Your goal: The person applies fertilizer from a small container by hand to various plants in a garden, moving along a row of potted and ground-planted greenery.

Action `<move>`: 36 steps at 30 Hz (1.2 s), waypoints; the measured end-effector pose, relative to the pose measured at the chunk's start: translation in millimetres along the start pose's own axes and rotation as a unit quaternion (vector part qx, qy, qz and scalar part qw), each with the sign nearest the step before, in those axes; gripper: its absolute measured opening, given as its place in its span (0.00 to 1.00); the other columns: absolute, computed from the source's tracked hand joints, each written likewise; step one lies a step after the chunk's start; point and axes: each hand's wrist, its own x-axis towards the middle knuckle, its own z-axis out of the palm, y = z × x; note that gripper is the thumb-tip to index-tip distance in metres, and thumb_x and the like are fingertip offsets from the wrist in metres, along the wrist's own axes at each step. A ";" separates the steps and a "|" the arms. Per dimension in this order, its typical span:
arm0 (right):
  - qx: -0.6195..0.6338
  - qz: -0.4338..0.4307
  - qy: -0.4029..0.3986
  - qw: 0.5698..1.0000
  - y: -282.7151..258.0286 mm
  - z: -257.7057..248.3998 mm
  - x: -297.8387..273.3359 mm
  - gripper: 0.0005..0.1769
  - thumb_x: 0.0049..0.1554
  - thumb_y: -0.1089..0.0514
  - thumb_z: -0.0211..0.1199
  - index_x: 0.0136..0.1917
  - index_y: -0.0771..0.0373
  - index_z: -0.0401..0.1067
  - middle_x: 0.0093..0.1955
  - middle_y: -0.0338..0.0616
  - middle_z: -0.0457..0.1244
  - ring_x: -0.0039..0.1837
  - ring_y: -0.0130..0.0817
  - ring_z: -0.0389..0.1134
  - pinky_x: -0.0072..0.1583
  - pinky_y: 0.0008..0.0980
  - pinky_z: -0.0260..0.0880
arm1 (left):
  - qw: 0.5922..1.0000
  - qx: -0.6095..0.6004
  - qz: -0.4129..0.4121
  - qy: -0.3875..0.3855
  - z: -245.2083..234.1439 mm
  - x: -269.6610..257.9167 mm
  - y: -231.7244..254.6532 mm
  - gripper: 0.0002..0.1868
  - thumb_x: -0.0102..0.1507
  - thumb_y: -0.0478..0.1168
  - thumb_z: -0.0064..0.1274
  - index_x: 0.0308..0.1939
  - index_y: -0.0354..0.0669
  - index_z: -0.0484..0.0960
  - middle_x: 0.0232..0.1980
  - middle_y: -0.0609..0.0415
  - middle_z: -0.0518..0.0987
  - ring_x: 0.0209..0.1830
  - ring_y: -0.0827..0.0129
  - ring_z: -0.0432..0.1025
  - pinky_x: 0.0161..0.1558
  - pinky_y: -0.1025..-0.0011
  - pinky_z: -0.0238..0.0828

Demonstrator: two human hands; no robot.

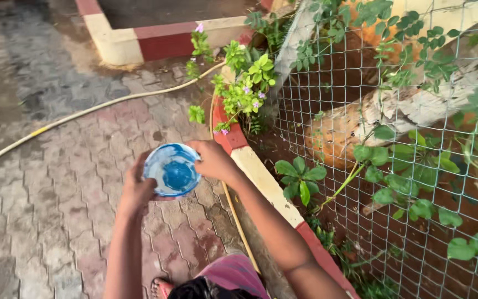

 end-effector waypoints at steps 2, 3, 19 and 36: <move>0.006 -0.026 0.025 0.999 -5.5 11.9 19.9 0.26 0.45 0.69 0.59 0.59 0.65 0.75 0.50 0.59 0.71 0.55 0.50 0.74 0.56 0.42 0.73 | 1.000 -0.007 -0.012 0.001 -15.0 14.8 16.7 0.43 0.49 0.17 0.32 0.69 0.45 0.66 0.67 0.50 0.69 0.49 0.47 0.77 0.32 0.52 0.86; -0.003 -0.001 0.021 1.000 -6.9 13.7 35.1 0.26 0.45 0.69 0.58 0.59 0.65 0.75 0.49 0.59 0.70 0.55 0.51 0.73 0.56 0.42 0.73 | 1.000 0.004 -0.016 -0.004 -20.7 28.8 24.6 0.44 0.48 0.17 0.31 0.69 0.44 0.67 0.66 0.48 0.71 0.48 0.44 0.78 0.32 0.52 0.85; 0.008 -0.048 0.017 0.999 86.4 66.4 346.2 0.23 0.41 0.67 0.59 0.52 0.65 0.77 0.47 0.59 0.70 0.53 0.55 0.73 0.55 0.46 0.73 | 1.000 -0.011 -0.021 0.014 -113.1 312.5 71.5 0.45 0.48 0.16 0.30 0.69 0.43 0.67 0.65 0.45 0.71 0.49 0.46 0.77 0.31 0.51 0.85; -0.042 0.054 0.068 0.995 224.5 5.3 588.5 0.20 0.55 0.59 0.63 0.61 0.61 0.73 0.50 0.57 0.71 0.54 0.55 0.72 0.56 0.49 0.72 | 0.997 0.011 -0.024 -0.067 -82.5 655.6 118.6 0.42 0.49 0.16 0.31 0.68 0.39 0.70 0.61 0.44 0.77 0.41 0.47 0.80 0.29 0.53 0.85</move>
